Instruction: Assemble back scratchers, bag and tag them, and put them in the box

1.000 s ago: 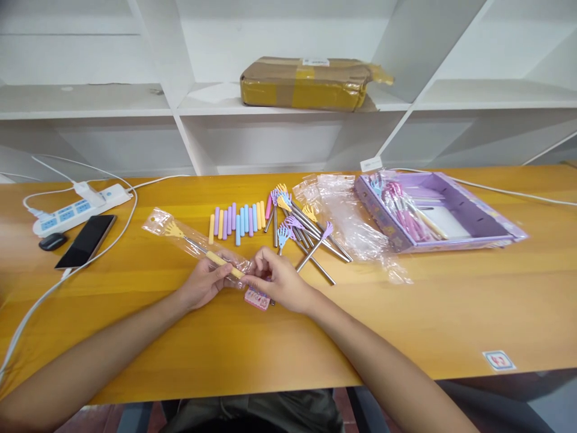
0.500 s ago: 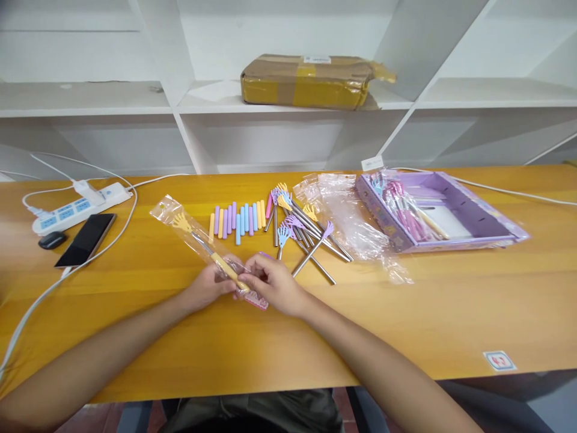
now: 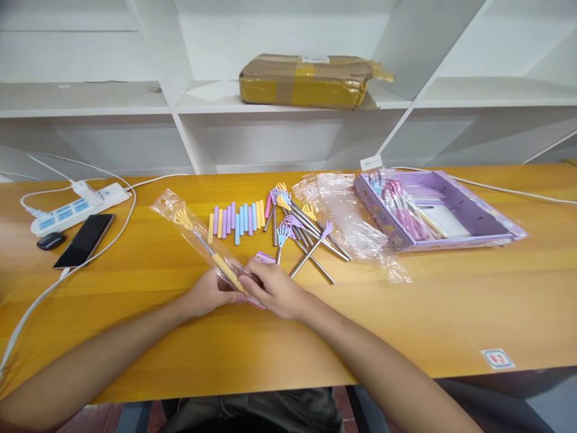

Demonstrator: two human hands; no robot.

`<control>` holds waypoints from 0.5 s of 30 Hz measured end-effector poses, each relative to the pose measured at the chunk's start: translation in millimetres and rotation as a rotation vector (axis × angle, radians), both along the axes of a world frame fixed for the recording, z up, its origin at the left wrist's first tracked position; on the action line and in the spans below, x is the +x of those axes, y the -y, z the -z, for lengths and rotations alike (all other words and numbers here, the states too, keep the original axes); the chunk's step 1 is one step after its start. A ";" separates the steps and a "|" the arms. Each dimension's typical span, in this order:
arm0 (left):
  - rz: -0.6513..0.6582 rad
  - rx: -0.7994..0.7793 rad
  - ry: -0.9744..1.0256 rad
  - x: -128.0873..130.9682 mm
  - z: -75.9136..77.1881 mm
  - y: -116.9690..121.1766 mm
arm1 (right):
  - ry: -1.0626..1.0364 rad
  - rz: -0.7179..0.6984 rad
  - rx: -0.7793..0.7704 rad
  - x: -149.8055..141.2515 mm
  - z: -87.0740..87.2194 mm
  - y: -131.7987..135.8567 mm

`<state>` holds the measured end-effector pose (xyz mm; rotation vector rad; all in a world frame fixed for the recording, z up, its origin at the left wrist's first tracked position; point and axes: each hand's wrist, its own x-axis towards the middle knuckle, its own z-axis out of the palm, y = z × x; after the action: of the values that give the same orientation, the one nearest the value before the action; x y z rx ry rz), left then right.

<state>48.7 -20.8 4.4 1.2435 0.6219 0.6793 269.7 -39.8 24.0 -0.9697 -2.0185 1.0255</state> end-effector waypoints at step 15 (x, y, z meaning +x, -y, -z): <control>0.200 -0.154 -0.040 -6.9 -5.5 -8.1 | -0.051 -0.218 -0.083 1.2 -7.9 -1.5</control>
<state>41.9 -12.7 9.9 1.1599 0.5633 0.4330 270.8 -38.3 31.8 -0.7691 -2.0867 1.2457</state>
